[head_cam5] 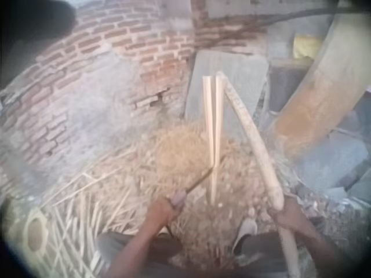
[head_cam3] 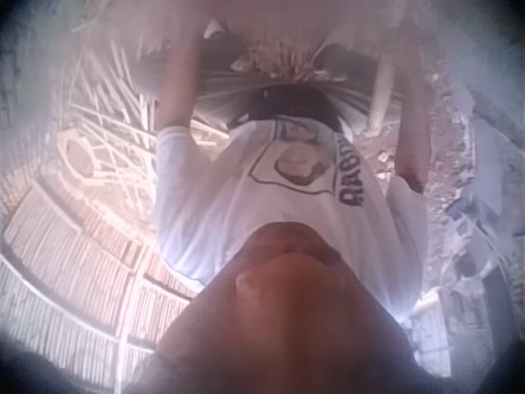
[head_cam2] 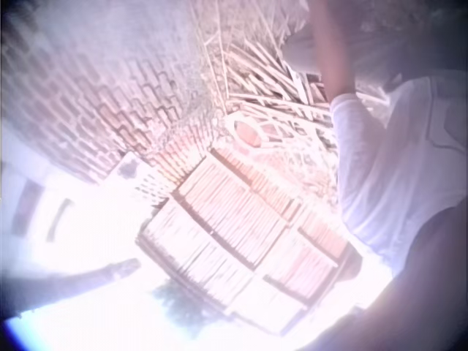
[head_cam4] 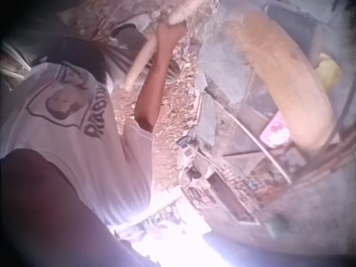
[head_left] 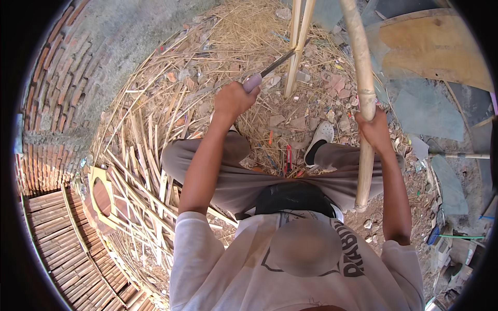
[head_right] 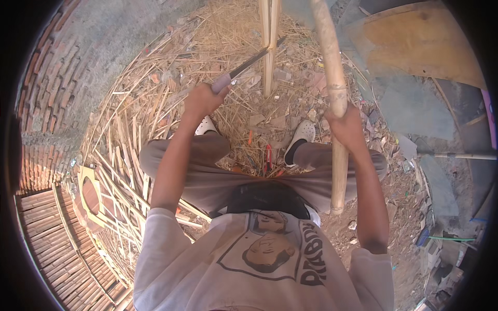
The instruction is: The person sits on the ground and uses a red utility knife to shave and smooth a long bamboo stick. They hold the stick with their left hand and scrape along its length with the knife in their right hand, removing thin strips of material.
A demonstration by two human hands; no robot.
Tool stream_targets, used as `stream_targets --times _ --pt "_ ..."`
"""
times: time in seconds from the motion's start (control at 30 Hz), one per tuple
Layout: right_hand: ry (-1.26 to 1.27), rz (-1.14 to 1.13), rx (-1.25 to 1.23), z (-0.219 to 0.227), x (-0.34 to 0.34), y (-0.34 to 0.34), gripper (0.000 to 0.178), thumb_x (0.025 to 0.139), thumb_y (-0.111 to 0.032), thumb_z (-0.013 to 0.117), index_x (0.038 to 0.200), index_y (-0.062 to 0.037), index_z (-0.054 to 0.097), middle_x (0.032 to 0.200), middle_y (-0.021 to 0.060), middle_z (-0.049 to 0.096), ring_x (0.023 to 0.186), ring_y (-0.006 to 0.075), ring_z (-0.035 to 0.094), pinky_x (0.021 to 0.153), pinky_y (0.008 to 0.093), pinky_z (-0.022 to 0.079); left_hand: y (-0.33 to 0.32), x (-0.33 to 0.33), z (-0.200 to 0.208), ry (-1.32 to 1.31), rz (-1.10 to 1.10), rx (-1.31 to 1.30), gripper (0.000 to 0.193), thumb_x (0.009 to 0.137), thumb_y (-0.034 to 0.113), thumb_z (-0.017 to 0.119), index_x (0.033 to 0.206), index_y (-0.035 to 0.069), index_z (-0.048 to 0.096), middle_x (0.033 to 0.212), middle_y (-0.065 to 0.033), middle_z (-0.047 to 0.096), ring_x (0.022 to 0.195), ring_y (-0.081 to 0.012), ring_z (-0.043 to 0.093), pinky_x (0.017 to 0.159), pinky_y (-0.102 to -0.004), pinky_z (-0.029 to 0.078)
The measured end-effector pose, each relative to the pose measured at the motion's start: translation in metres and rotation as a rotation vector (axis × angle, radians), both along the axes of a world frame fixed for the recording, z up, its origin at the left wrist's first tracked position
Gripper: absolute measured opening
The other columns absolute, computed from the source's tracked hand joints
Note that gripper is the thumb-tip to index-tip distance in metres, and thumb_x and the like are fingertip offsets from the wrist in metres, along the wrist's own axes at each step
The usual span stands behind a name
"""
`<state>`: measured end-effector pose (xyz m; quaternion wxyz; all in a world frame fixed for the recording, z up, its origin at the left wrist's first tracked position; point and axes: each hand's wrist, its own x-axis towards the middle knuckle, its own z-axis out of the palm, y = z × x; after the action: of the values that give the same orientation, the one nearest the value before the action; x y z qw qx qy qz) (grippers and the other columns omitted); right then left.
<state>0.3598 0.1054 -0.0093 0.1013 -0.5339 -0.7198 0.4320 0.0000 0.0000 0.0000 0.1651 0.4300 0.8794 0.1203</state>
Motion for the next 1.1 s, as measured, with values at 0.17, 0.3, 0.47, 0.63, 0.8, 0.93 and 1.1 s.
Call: stream_targets --times 0.17,0.3,0.47,0.63,0.8,0.93,1.1 --pt "0.029 -0.091 -0.453 -0.011 0.002 -0.039 0.029 0.077 -0.016 0.069 0.095 0.0042 0.060 0.067 0.0095 0.059 0.050 0.0192 0.058 0.044 0.0347 0.047 -0.023 -0.021 0.003 0.075 -0.080 -0.079 0.067 0.079 0.062 0.060 0.088 -0.004 0.071 0.089 -0.0283 0.068 0.088 -0.0410 0.068 0.081 -0.0456 0.054" --pt "0.028 -0.103 -0.250 0.032 0.054 -0.035 0.032 0.075 -0.015 0.073 0.097 0.0048 0.060 0.064 0.0084 0.057 0.050 0.0168 0.057 0.044 0.0310 0.046 -0.008 -0.008 -0.025 0.021 -0.014 0.037 0.069 0.080 0.062 0.059 0.087 -0.006 0.069 0.088 -0.0283 0.068 0.087 -0.0420 0.067 0.080 -0.0468 0.053" --pt "-0.275 -0.401 0.179 0.096 0.145 -0.071 0.040 0.073 -0.021 0.075 0.100 0.0044 0.060 0.077 0.0159 0.064 0.064 0.0236 0.064 0.058 0.0376 0.048 -0.010 0.042 -0.042 -0.313 -0.002 0.114 0.068 0.084 0.061 0.056 0.086 -0.006 0.068 0.086 -0.0305 0.066 0.086 -0.0443 0.066 0.078 -0.0481 0.051" --pt "-0.745 -0.658 0.472 0.048 0.234 -0.129 0.046 0.069 -0.026 0.078 0.102 0.0019 0.062 0.081 0.0249 0.066 0.072 0.0403 0.066 0.065 0.0475 0.050 -0.013 0.072 -0.056 -0.463 0.044 0.174 0.067 0.087 0.059 0.054 0.091 -0.007 0.066 0.085 -0.0306 0.065 0.087 -0.0451 0.065 0.079 -0.0481 0.050" --pt "-0.687 -0.826 0.197 -0.080 0.280 -0.196 0.055 0.066 -0.035 0.080 0.102 0.0026 0.064 0.086 0.0237 0.068 0.080 0.0408 0.067 0.070 0.0501 0.050 -0.013 0.091 -0.066 -0.459 0.065 0.193 0.065 0.088 0.058 0.052 0.091 -0.006 0.064 0.083 -0.0278 0.065 0.084 -0.0442 0.065 0.077 -0.0474 0.049" --pt "-0.575 -0.956 -0.092 -0.192 0.283 -0.244 0.060 0.064 -0.040 0.083 0.101 0.0040 0.065 0.091 0.0223 0.069 0.085 0.0386 0.068 0.075 0.0494 0.052 -0.010 0.104 -0.062 -0.509 0.064 0.242 0.062 0.090 0.056 0.052 0.090 -0.005 0.064 0.078 -0.0237 0.064 0.079 -0.0425 0.063 0.073 -0.0463 0.047" --pt "-0.543 -0.818 0.164 -0.283 0.332 -0.262 0.056 0.070 -0.033 0.082 0.105 0.0060 0.063 0.094 0.0209 0.068 0.084 0.0357 0.067 0.074 0.0446 0.053 -0.010 0.126 -0.095 -0.806 0.204 0.295 0.054 0.093 0.049 0.055 0.087 -0.004 0.060 0.069 -0.0164 0.060 0.070 -0.0282 0.063 0.067 -0.0399 0.047"
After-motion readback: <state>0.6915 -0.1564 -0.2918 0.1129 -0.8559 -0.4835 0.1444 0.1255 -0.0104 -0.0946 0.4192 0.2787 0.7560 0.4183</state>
